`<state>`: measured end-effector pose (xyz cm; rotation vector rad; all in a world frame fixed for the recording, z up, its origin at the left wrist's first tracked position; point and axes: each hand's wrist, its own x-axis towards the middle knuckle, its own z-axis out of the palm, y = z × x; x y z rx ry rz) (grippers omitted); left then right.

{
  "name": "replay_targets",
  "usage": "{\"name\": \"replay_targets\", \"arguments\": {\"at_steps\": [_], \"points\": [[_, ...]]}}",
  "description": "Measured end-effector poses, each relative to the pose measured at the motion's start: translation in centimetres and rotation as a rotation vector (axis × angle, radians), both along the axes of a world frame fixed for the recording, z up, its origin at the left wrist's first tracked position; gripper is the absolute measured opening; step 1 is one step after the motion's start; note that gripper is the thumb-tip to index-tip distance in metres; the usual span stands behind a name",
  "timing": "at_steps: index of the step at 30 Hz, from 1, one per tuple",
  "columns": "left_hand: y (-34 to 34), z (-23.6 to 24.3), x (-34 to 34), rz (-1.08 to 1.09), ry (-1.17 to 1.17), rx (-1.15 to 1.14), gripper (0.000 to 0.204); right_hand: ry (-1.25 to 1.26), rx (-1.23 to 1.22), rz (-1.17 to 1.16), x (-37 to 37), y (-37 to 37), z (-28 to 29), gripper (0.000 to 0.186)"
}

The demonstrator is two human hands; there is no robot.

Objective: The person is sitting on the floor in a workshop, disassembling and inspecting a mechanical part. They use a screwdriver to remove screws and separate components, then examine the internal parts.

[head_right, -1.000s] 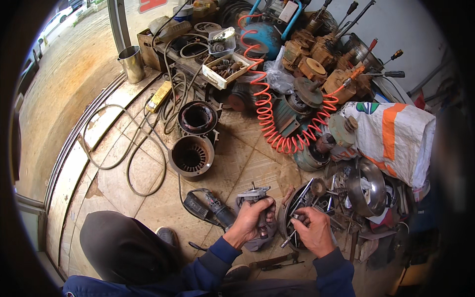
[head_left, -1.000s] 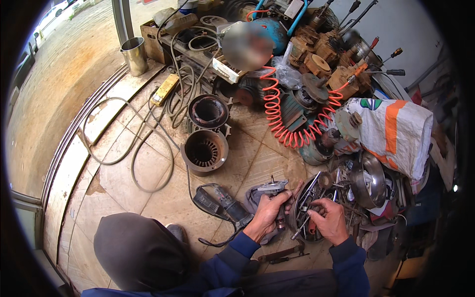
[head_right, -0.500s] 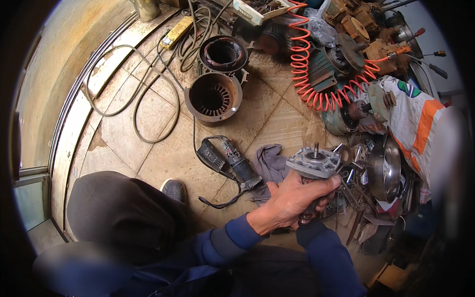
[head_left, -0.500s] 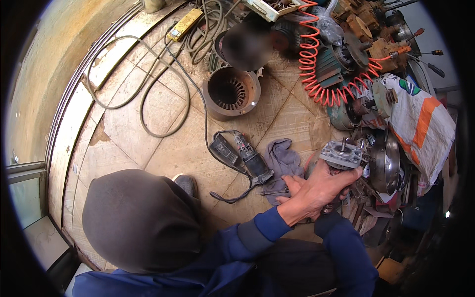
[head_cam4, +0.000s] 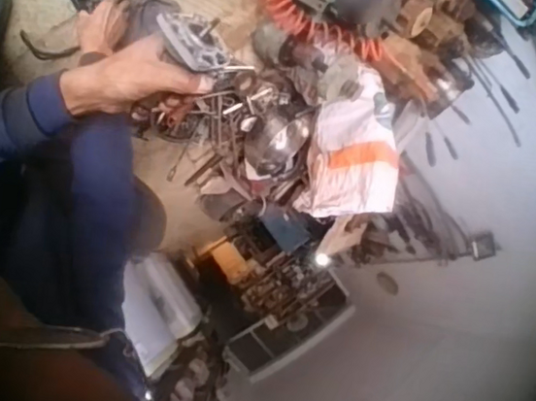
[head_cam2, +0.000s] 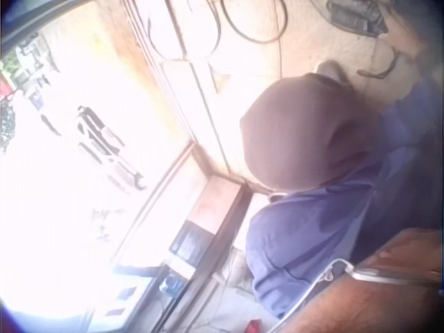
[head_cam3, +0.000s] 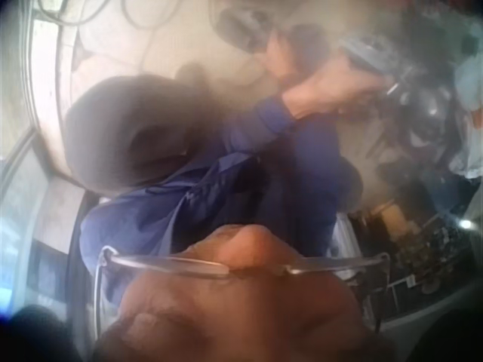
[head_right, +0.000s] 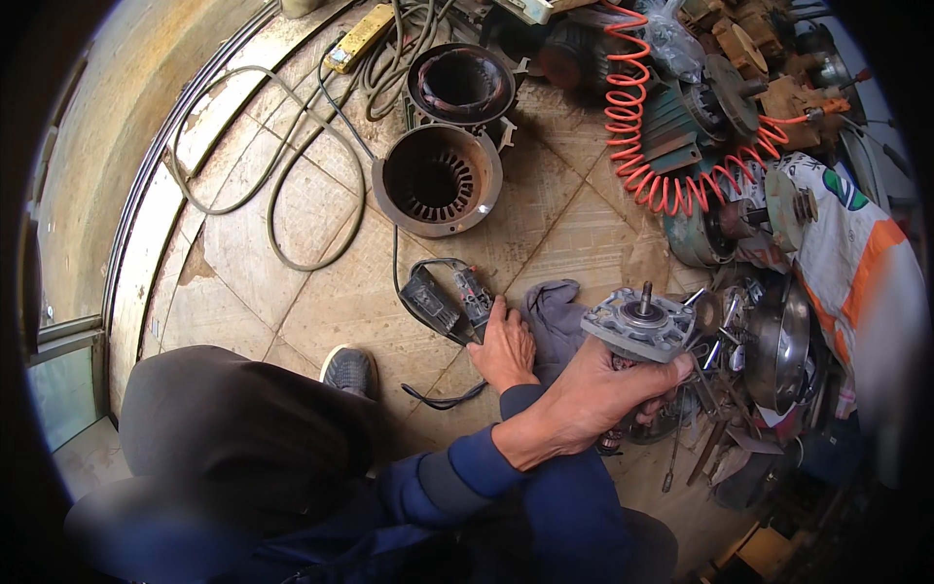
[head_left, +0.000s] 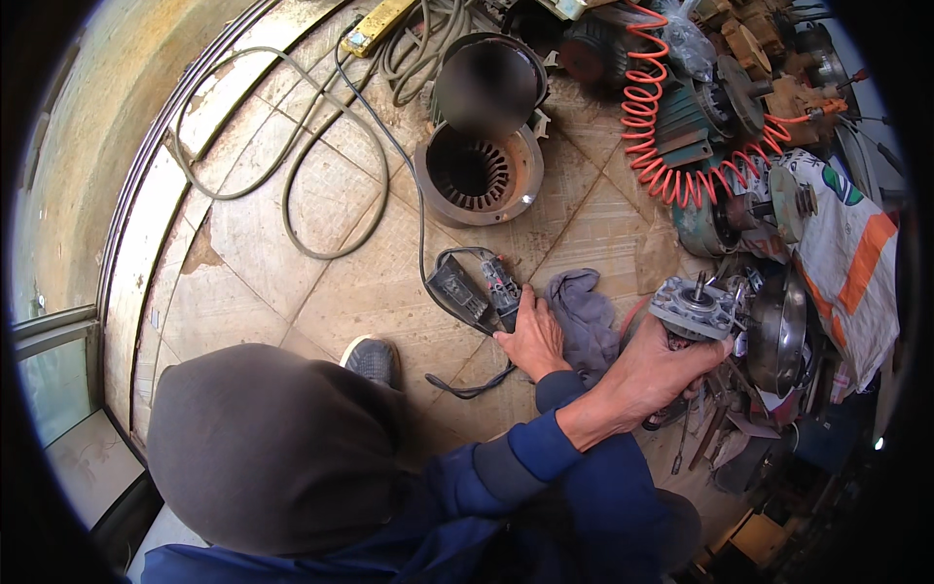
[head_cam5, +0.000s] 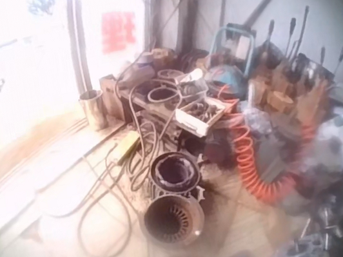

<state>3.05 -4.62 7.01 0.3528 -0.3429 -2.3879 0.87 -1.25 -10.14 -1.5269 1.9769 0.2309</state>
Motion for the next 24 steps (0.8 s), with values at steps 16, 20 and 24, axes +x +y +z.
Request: {"name": "replay_targets", "arguments": {"at_steps": [16, 20, 24], "points": [[-1.9, -1.7, 0.4, -0.019, -0.060, 0.069, 0.012, -0.045, 0.016, -0.009, -1.2, -0.6, -0.8, 0.078], [-1.6, -2.3, 0.2, 0.003, -0.040, 0.053, 0.012, -0.032, 0.003, 0.004, -1.0, -0.5, -1.0, 0.076], [-2.0, -1.7, 1.0, -0.060, -0.045, 0.115, 0.012, -0.056, 0.057, 0.052, -1.2, -0.8, -0.5, 0.078]]}}
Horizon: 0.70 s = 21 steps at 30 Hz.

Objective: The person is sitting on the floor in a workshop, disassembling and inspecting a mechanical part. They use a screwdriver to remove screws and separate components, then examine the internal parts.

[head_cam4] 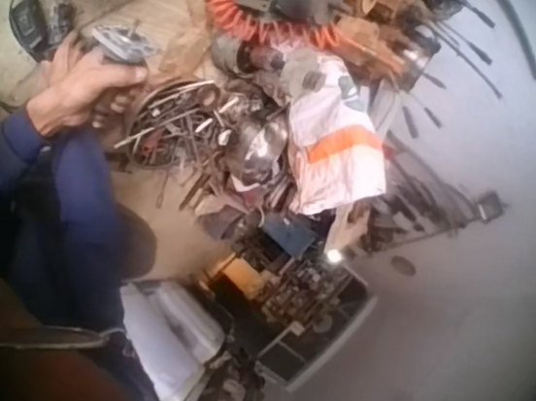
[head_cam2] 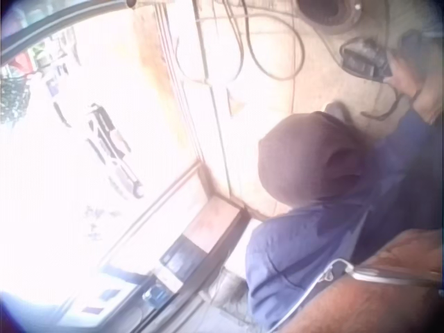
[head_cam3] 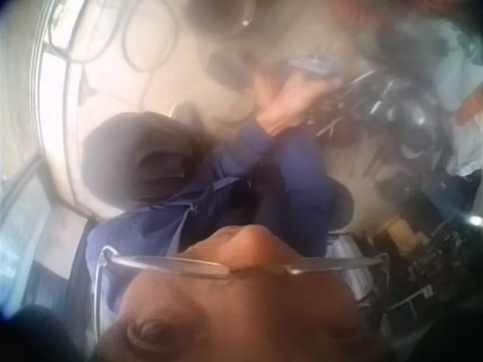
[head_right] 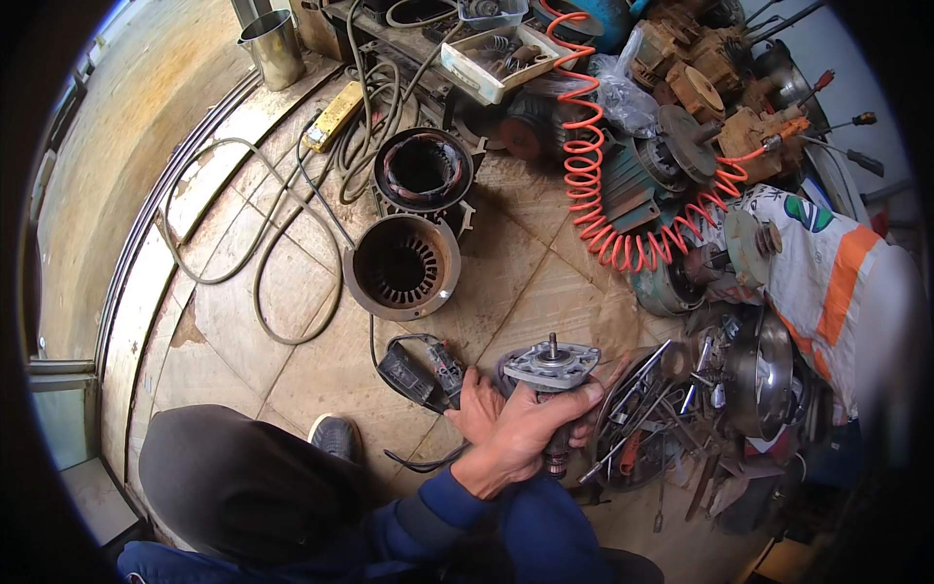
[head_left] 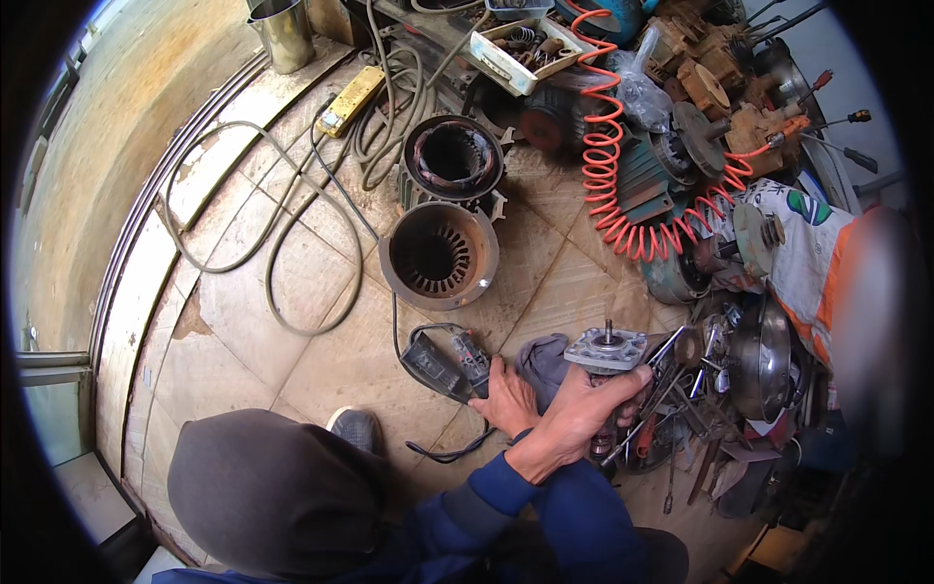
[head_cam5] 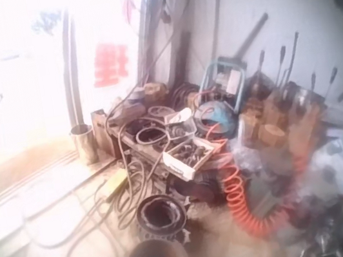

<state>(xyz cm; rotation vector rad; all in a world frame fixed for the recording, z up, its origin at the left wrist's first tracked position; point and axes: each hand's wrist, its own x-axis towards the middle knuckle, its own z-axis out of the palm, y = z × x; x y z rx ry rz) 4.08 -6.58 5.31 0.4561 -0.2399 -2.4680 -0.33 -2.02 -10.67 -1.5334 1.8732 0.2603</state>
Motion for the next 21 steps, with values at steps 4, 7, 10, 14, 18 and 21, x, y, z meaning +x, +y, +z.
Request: {"name": "replay_targets", "arguments": {"at_steps": [4, 7, 10, 14, 18, 21], "points": [[0.1, -0.4, 0.1, 0.063, -0.004, 0.045, 0.020, -0.001, 0.056, 0.066, -0.6, -0.4, 2.0, 0.081], [0.0, -1.1, -0.1, 0.062, -0.006, -0.014, 0.023, 0.037, 0.105, 0.110, -4.2, -0.7, 5.0, 0.067], [0.3, -0.4, -0.9, 0.089, -0.118, -0.142, 0.015, 0.081, 0.141, 0.089, -9.6, 0.0, 10.0, 0.053], [0.2, -0.9, 0.3, 0.104, -0.448, -0.389, 0.020, 0.152, 0.056, 0.140, -12.0, 0.4, 18.6, 0.036], [1.3, -2.0, -1.7, 0.193, -0.415, -0.588, 0.026, 0.058, -0.429, -0.185, -12.8, 3.5, 24.2, 0.028], [1.3, -1.7, -1.9, 0.251, -0.473, -0.629, 0.018, 0.039, -0.645, -0.233, -11.1, 2.9, 25.9, 0.023]]}}
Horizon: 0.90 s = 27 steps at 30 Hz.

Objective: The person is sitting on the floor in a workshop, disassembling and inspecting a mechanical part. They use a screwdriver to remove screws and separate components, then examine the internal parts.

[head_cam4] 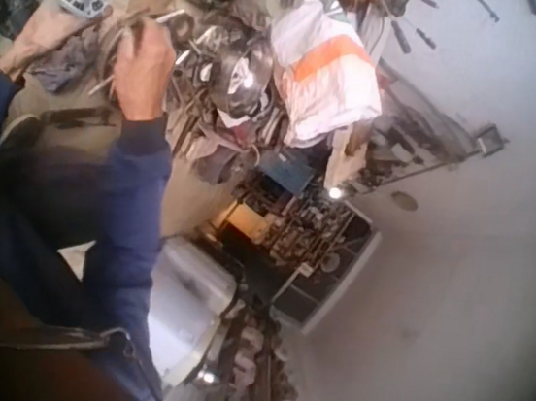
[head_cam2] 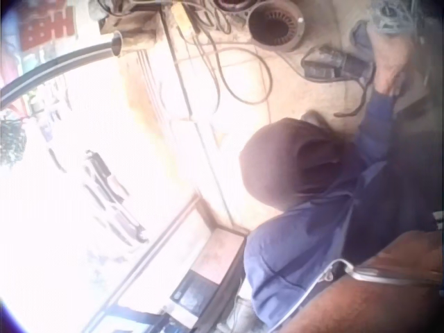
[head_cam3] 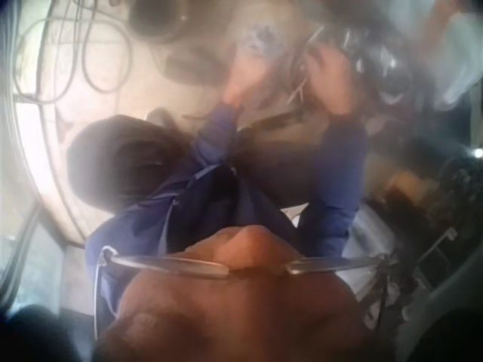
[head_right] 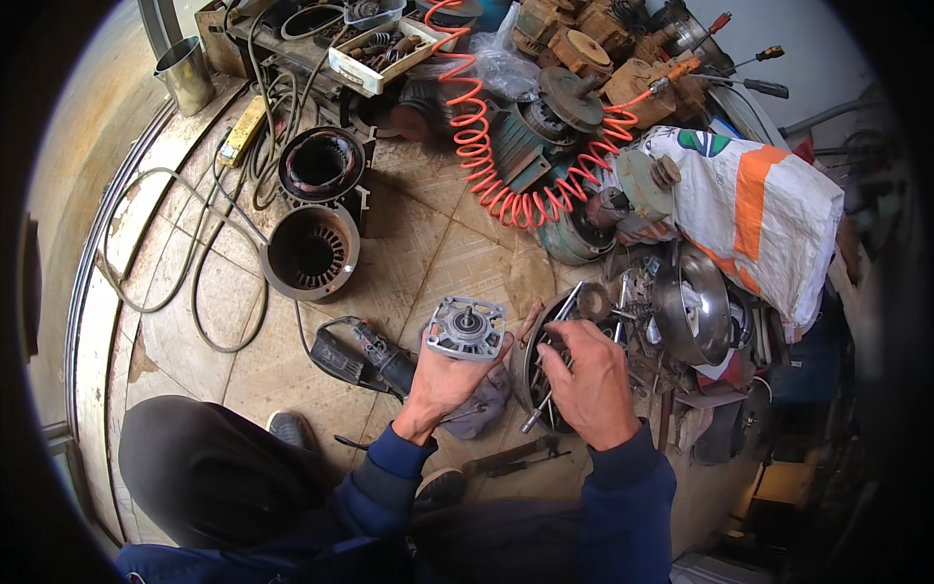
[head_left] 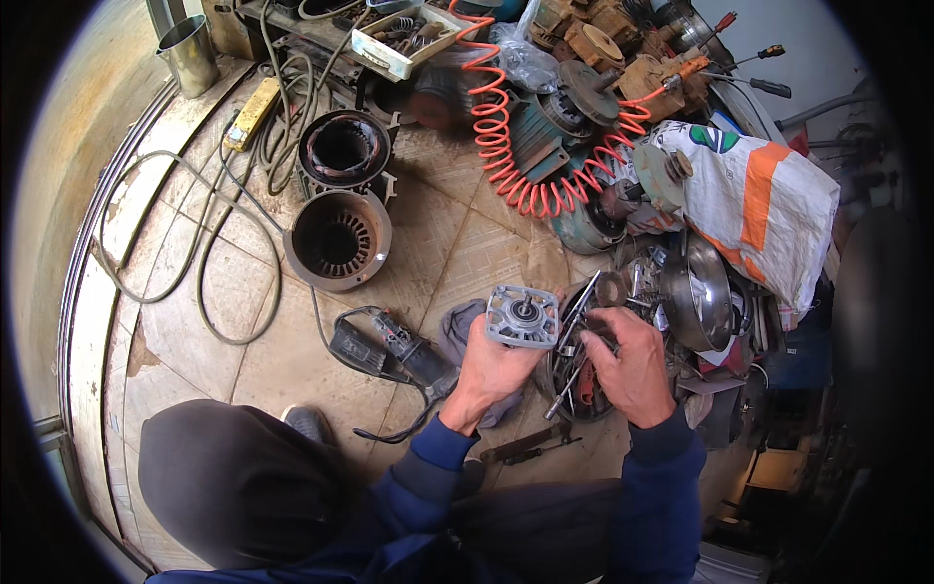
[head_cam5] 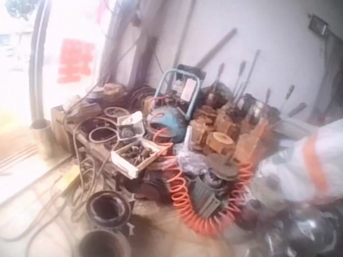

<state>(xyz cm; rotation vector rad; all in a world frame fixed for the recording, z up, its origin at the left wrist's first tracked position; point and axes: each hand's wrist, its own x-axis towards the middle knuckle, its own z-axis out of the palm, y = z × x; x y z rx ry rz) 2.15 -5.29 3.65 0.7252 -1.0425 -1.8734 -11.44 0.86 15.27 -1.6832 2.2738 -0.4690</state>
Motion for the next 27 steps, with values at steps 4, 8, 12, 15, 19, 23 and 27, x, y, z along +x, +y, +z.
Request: {"name": "replay_targets", "arguments": {"at_steps": [4, 8, 12, 15, 19, 23, 27], "points": [[0.5, -0.9, 0.2, 0.020, -0.096, -0.156, 0.014, -0.268, -0.140, -0.020, 0.8, -0.2, 0.1, 0.022], [0.4, -1.4, 0.6, 0.025, -0.139, -0.251, 0.018, -0.432, -0.044, 0.022, 2.3, -0.9, 1.3, 0.028], [0.6, -2.0, 0.3, -0.027, -0.049, -0.277, 0.030, -0.284, 0.013, 0.158, 2.2, -0.8, 1.9, 0.052], [0.9, -2.2, 0.2, -0.025, 0.032, -0.262, 0.032, -0.191, 0.068, 0.283, 2.0, -0.7, 2.1, 0.075], [1.1, -2.6, 0.2, -0.034, 0.071, -0.282, 0.032, -0.217, 0.060, 0.328, 2.6, -0.9, 1.2, 0.082], [1.8, -2.4, 0.1, -0.035, 0.188, -0.158, 0.031, -0.203, 0.073, 0.309, 2.8, -0.7, 1.1, 0.076], [2.0, -2.7, -0.1, -0.062, 0.178, -0.162, 0.032, -0.189, 0.052, 0.299, 2.9, -0.4, 1.3, 0.072]]}}
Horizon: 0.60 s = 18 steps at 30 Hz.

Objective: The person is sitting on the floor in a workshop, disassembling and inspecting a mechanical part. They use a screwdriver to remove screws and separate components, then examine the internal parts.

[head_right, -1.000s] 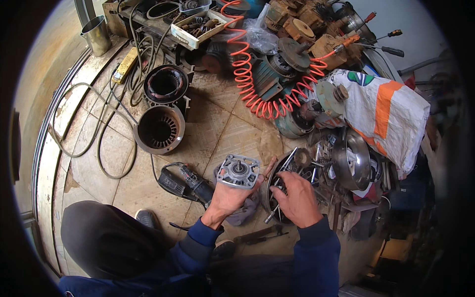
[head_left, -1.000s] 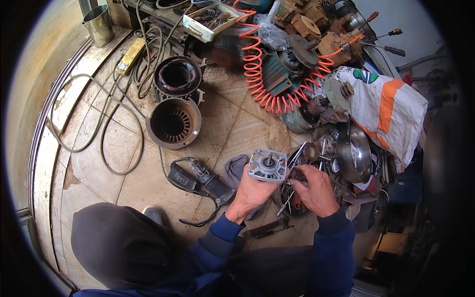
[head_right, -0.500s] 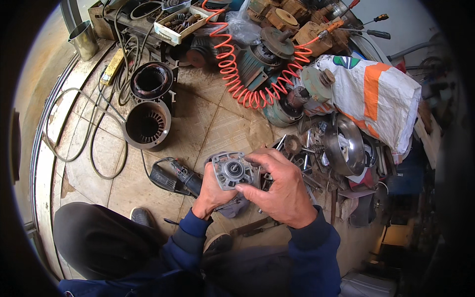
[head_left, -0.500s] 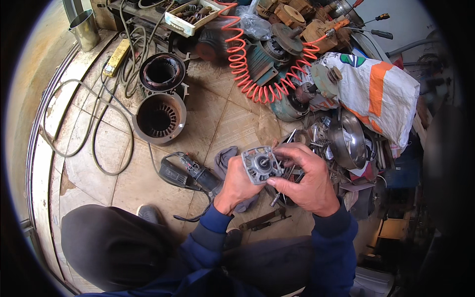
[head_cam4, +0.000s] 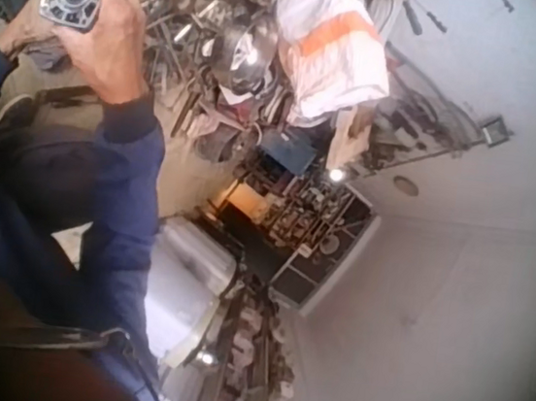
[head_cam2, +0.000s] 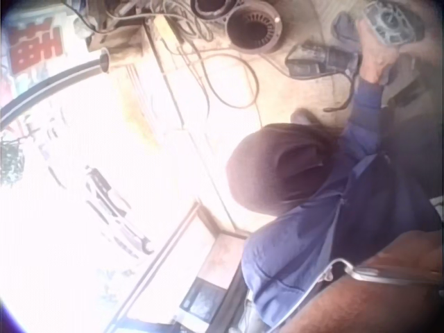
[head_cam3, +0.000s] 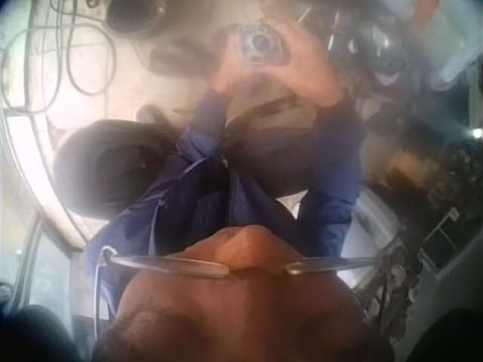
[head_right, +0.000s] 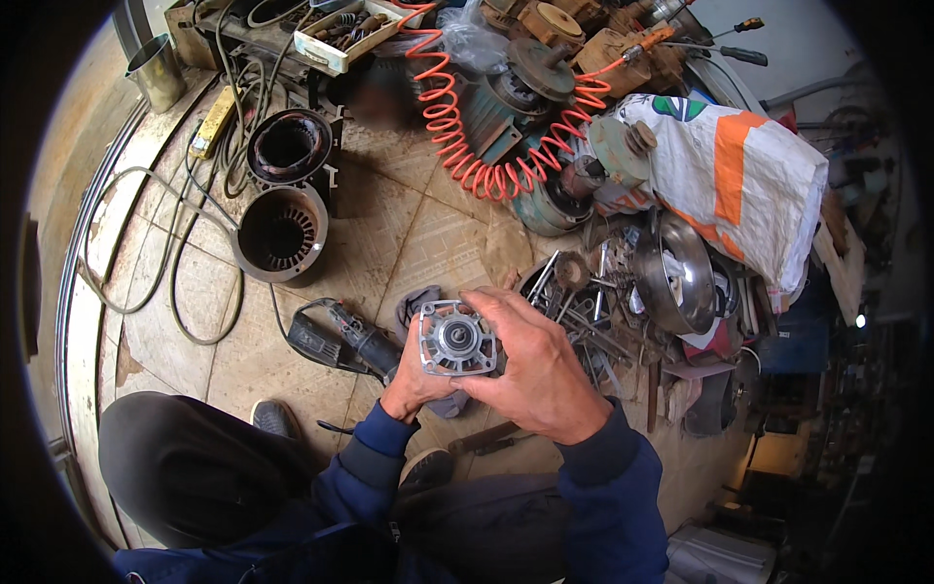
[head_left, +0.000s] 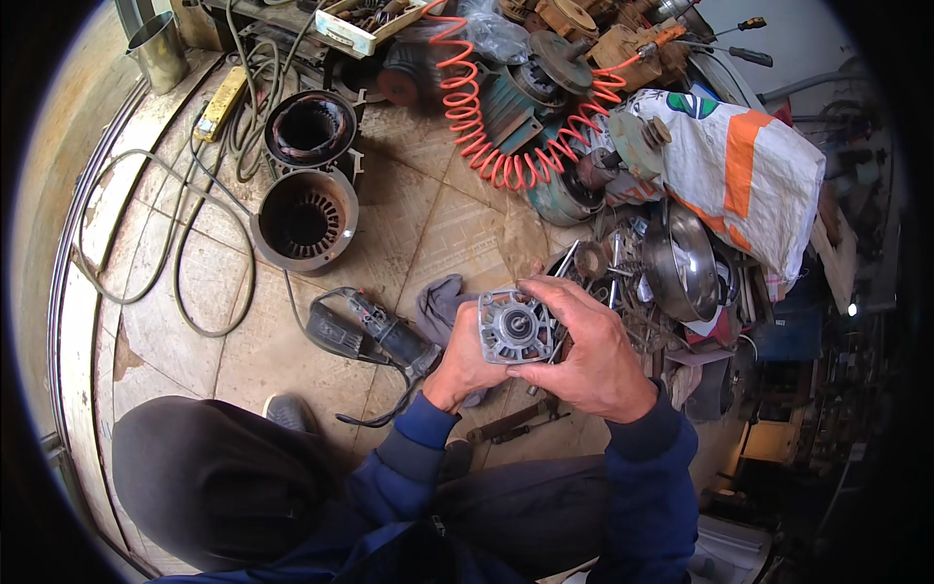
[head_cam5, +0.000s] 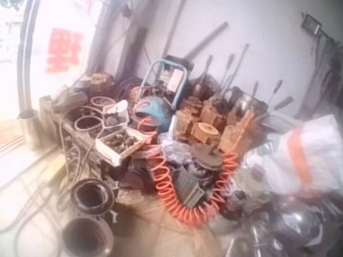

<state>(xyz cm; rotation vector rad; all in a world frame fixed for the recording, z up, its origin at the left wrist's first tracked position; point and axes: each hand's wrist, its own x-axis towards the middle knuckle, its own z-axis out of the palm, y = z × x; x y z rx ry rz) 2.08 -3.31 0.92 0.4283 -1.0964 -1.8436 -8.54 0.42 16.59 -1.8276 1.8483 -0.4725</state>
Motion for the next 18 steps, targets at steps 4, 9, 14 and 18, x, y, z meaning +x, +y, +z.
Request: {"name": "replay_targets", "arguments": {"at_steps": [4, 9, 14, 18], "points": [[0.2, -0.9, -0.3, -0.013, -0.038, -0.023, 0.033, -0.002, -0.022, -0.014, 0.2, 0.1, -0.3, 0.068], [0.1, -1.4, -0.5, -0.095, -0.059, 0.033, 0.034, 0.024, -0.026, -0.028, 0.2, 0.1, -0.5, 0.068], [0.0, -1.2, -0.5, -0.083, -0.059, 0.035, 0.033, 0.018, -0.030, -0.038, 0.2, 0.0, -0.7, 0.069], [-0.2, -1.1, -0.4, -0.091, -0.072, 0.030, 0.033, 0.012, -0.025, -0.046, 0.5, -0.2, -0.5, 0.071]]}}
